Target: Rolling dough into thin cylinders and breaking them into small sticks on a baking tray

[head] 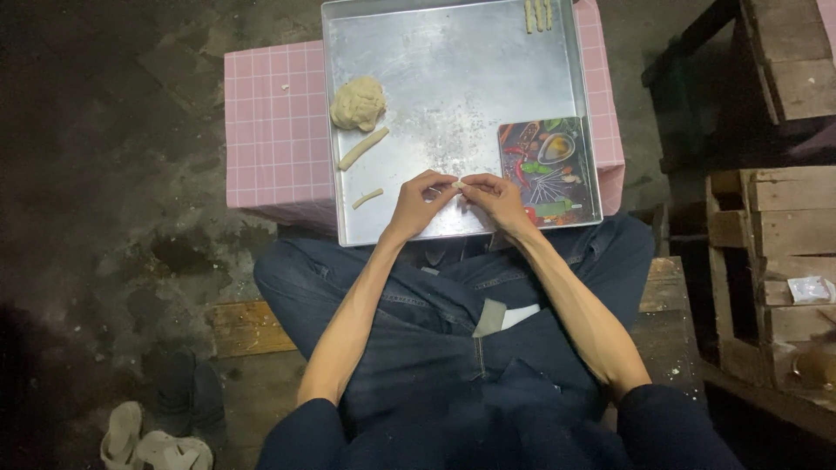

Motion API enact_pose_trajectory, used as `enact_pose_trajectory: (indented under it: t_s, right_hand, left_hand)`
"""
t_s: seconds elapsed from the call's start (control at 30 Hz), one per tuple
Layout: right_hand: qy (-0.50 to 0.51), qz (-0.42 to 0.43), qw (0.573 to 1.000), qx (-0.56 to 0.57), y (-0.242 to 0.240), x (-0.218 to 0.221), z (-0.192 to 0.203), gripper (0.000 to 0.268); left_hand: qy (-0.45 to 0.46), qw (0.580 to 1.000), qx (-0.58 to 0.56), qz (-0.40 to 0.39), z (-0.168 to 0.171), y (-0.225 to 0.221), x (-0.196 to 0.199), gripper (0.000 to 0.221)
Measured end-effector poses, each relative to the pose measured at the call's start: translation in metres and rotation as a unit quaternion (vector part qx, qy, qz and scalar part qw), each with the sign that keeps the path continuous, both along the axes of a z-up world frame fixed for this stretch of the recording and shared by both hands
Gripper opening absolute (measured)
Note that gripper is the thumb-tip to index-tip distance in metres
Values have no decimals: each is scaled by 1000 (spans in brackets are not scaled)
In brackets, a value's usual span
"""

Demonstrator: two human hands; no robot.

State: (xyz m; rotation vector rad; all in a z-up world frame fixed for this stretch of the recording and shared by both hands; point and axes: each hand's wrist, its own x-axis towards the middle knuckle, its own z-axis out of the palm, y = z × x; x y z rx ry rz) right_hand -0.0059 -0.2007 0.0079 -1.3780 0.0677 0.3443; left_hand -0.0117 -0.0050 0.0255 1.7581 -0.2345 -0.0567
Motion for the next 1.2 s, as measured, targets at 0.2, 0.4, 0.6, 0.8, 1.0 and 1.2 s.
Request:
enact_pose_trajectory:
  t_s: [0.2,0.4,0.6,0.8,1.0,1.2]
  right_hand:
    - [-25,4,1000,-16,0,0,-6,32]
    - [-71,1,997,-38,0,-1,-16,35]
    - [-111,-1,994,-12,5,0,-19,41]
    - [-130,-29,991,3,2,4,-28,40]
    - [-129,-37,991,9,4,-1,-20,36]
    - [-172,-31,985,-14,0,-1,-4,25]
  left_hand:
    - [-9,1000,22,18,-4,-1,1,19]
    - [38,998,-37,27,-18,1,3,22]
    - [91,989,-115,21,-15,2,2,28]
    - [9,999,-38,0,-15,2,3,36]
    - [-96,994,54,-20,6,4,4,21]
    - [-106,989,70,-72,15,10,13,17]
